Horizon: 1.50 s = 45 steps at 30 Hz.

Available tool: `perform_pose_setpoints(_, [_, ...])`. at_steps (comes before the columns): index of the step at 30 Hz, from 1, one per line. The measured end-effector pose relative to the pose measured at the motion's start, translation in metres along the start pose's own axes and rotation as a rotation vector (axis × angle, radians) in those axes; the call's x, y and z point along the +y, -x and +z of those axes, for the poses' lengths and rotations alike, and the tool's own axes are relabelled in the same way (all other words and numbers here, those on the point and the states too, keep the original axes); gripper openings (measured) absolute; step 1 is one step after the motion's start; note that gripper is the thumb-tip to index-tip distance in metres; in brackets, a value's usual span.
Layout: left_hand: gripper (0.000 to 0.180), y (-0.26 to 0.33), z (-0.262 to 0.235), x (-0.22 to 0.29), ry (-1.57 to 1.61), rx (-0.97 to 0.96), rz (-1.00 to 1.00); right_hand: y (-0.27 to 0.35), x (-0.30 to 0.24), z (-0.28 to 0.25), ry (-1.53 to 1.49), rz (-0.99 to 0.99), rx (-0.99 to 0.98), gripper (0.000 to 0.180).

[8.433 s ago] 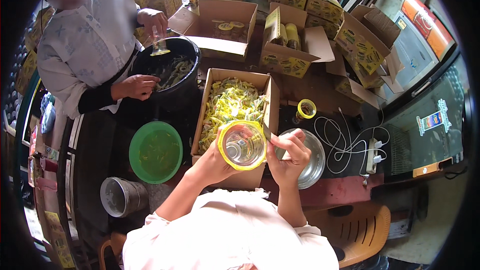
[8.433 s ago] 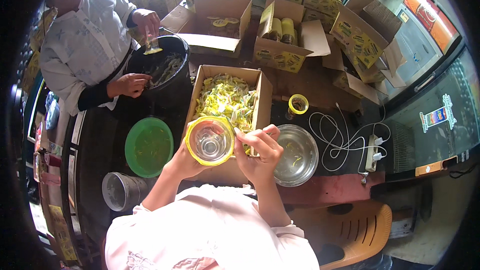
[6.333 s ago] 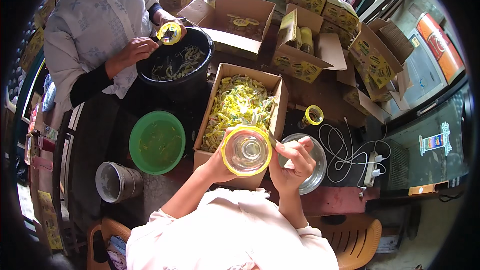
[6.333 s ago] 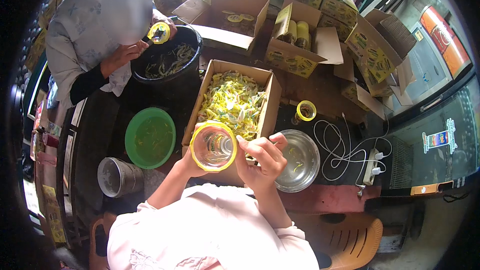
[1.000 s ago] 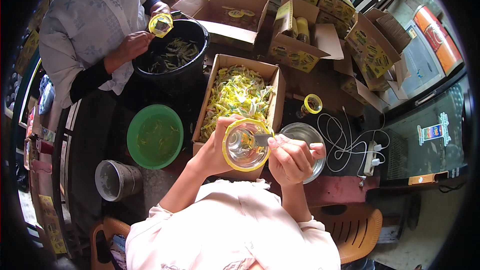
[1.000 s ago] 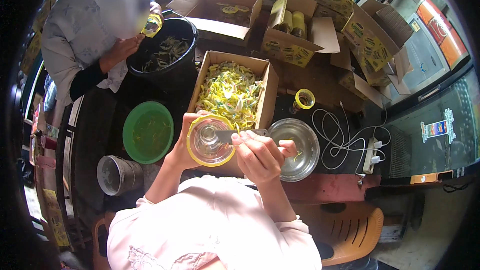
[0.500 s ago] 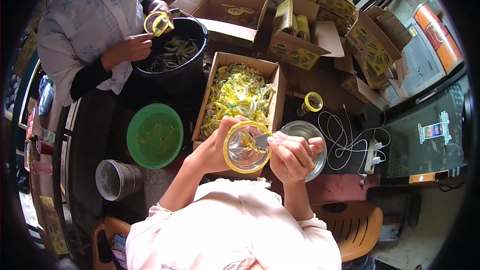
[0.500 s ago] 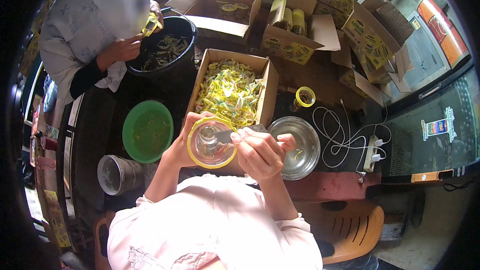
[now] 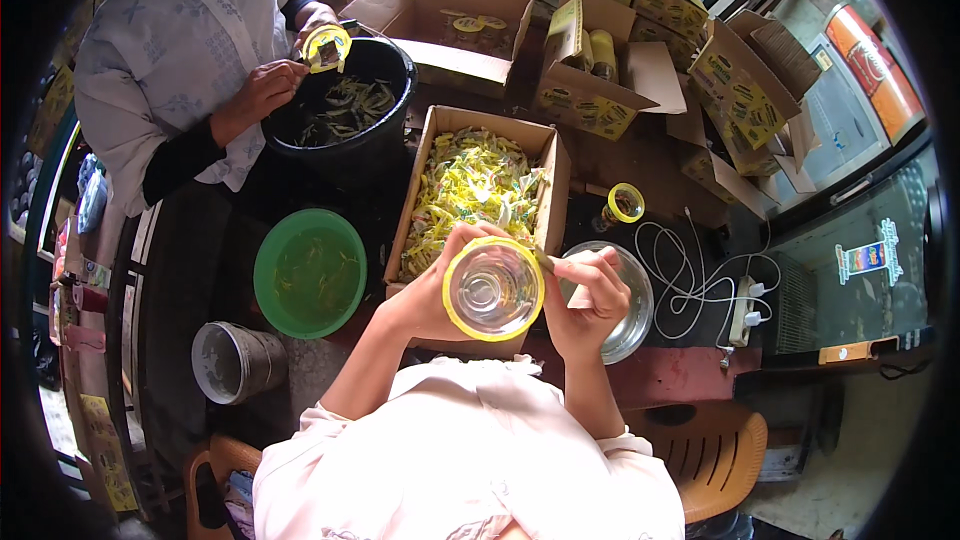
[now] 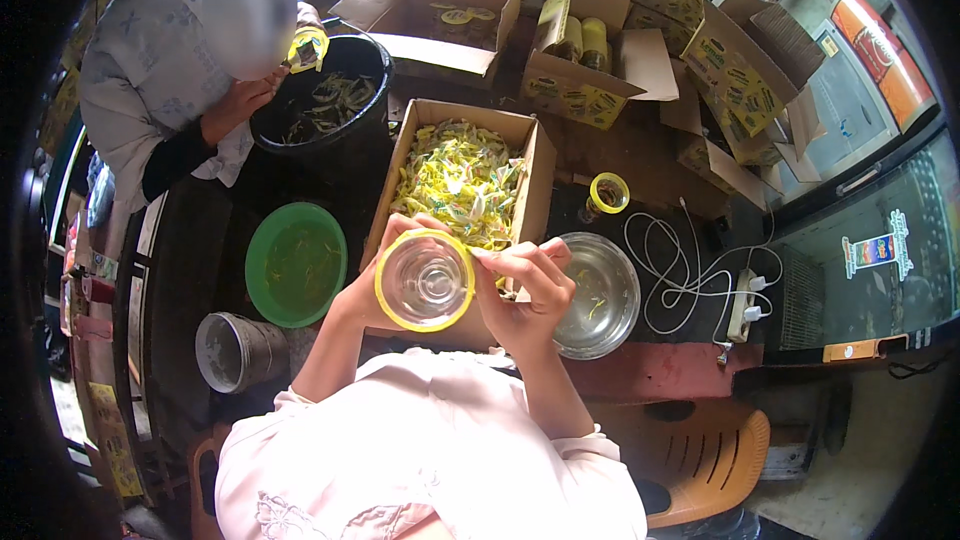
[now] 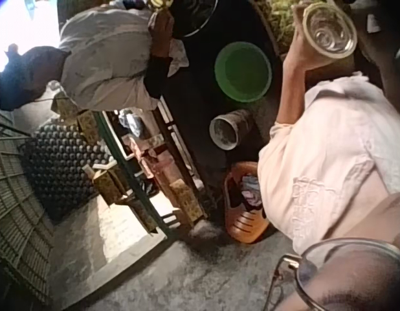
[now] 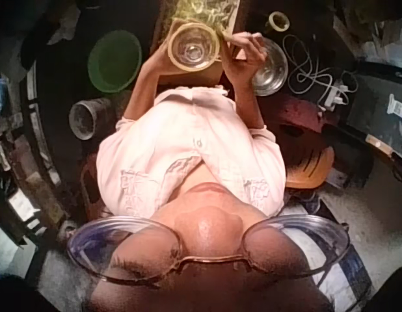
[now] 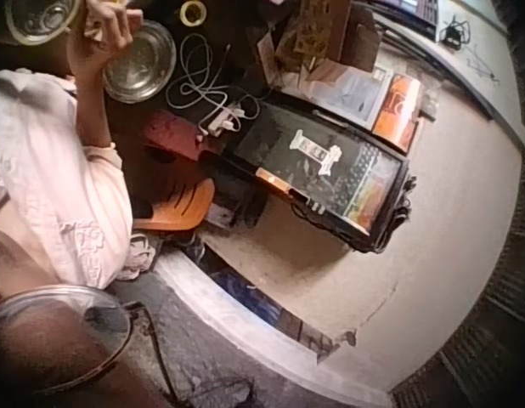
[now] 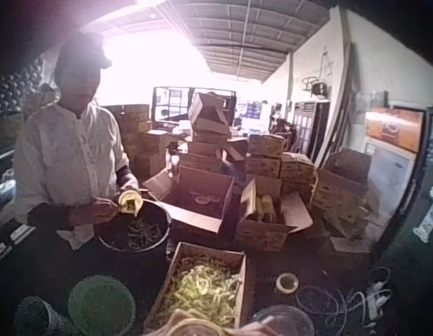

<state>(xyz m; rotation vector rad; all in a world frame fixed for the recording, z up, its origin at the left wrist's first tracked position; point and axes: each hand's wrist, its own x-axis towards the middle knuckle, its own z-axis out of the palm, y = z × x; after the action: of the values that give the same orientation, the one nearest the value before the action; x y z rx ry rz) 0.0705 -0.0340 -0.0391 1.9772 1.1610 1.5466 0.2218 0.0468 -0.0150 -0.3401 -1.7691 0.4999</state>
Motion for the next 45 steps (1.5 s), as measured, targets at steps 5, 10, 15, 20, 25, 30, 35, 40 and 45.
perform_pose_setpoints(5, [0.066,-0.001,0.001,-0.004,0.086,0.104,-0.032,0.003,-0.008,-0.001,0.003,0.072,0.082,0.018])
perform_pose_setpoints(10, [0.079,-0.004,0.006,-0.008,-0.109,0.184,0.095,0.004,-0.019,-0.002,0.018,0.026,0.110,0.019])
perform_pose_setpoints(15, [0.086,-0.004,0.013,-0.010,-0.167,0.336,0.110,0.005,-0.021,0.001,0.052,0.004,0.133,0.020])
perform_pose_setpoints(20, [0.087,-0.002,0.015,-0.005,-0.220,0.343,0.117,0.005,-0.024,0.003,0.083,0.007,0.135,0.020])
perform_pose_setpoints(25, [0.087,0.000,0.017,-0.006,-0.204,0.320,0.111,0.005,-0.024,0.003,0.070,0.022,0.127,0.019])
perform_pose_setpoints(30, [0.093,-0.002,0.013,-0.011,-0.214,0.250,0.197,0.002,-0.021,0.000,0.077,0.016,0.119,0.018])
perform_pose_setpoints(35, [0.095,-0.001,0.014,-0.007,-0.191,0.180,0.153,-0.002,-0.013,-0.003,-0.006,0.018,0.079,0.018])
perform_pose_setpoints(40, [0.095,-0.001,0.014,-0.007,-0.190,0.192,0.174,0.001,-0.010,-0.005,-0.011,0.071,0.100,0.019])
perform_pose_setpoints(45, [0.095,0.002,0.011,-0.008,-0.258,0.219,0.108,0.001,-0.015,-0.005,0.074,-0.042,0.087,0.020])
